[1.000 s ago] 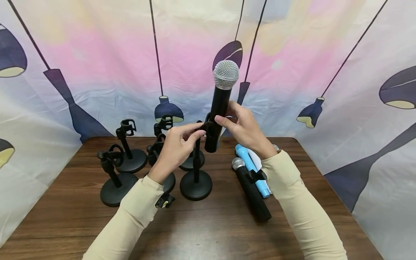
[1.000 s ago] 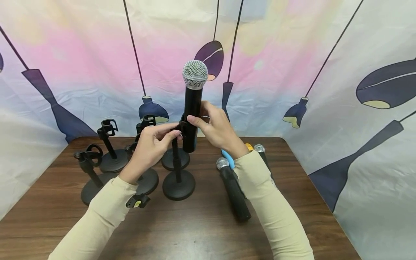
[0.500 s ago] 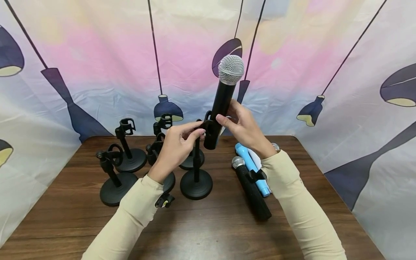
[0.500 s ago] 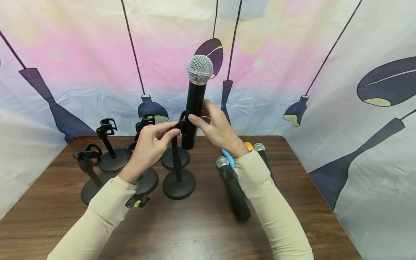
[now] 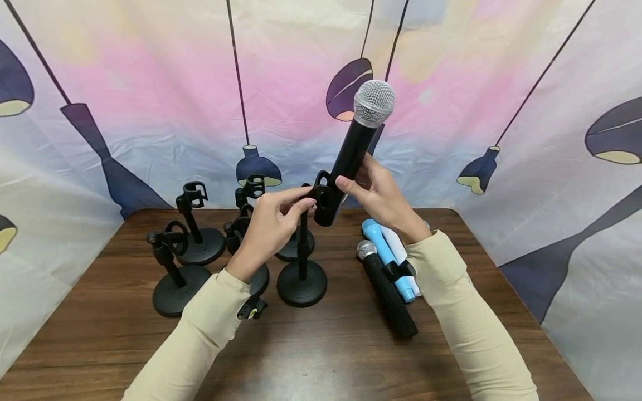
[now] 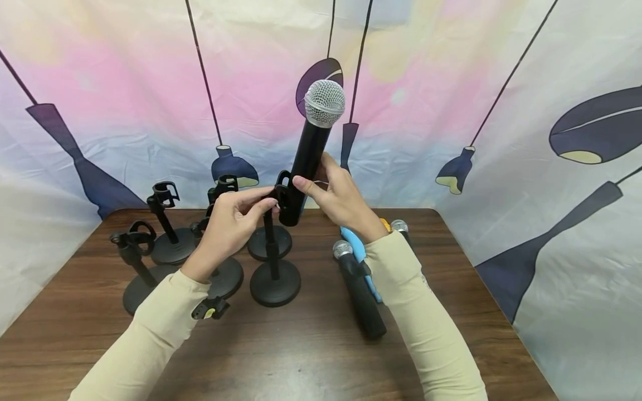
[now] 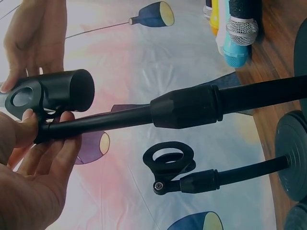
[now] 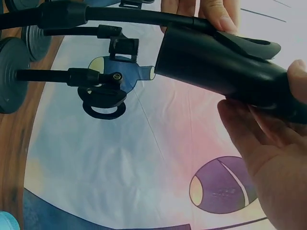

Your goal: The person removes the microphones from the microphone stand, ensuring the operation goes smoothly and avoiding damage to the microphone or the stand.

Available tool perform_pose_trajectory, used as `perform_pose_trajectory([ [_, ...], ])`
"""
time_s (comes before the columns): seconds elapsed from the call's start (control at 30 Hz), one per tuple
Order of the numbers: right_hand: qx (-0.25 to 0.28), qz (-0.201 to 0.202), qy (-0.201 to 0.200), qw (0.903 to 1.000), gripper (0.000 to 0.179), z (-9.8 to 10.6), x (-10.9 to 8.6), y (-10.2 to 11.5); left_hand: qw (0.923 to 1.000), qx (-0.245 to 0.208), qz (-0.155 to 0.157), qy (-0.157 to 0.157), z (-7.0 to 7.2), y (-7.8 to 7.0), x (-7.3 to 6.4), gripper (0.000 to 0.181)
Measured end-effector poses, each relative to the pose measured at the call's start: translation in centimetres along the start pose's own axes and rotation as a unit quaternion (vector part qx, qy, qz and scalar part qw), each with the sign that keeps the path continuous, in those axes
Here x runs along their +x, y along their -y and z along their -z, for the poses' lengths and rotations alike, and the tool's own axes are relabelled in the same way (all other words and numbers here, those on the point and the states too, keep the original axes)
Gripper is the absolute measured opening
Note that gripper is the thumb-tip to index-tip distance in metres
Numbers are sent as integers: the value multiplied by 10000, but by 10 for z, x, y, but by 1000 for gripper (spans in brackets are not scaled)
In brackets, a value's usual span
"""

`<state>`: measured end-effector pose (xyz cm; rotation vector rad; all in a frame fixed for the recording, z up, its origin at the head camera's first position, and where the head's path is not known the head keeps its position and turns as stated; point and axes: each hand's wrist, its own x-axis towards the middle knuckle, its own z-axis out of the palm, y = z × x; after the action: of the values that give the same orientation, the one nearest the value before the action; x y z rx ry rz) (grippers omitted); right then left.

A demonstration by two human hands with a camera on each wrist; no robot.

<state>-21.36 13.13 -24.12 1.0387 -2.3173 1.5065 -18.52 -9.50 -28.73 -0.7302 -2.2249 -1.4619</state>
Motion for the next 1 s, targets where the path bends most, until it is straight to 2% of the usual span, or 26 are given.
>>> perform_pose_trajectory([
  [0.13,88,117,169,9998,62,-1,0,1,10000,40,-2,-38,2,-1,-1,33],
  [0.23,191,49,83,9998,61,2,0,3,9999,100,-27,-24,3,-1,-1,32],
  [0.4,105,-183,142,9997,55,8,-2,8,9998,186,-31,9,4,-1,-1,32],
  [0.6,-82,-562,208,9982,58,13,-7,6,9998,206,35,16,3,0,-3,33],
  [0.73,-267,-675,245,9971,55,15,-13,-1,9996,277,115,6,3,0,-5,36],
  [1.0,-557,-1258,321,9900,60,16,-31,-22,9991,391,146,85,5,0,-15,43],
])
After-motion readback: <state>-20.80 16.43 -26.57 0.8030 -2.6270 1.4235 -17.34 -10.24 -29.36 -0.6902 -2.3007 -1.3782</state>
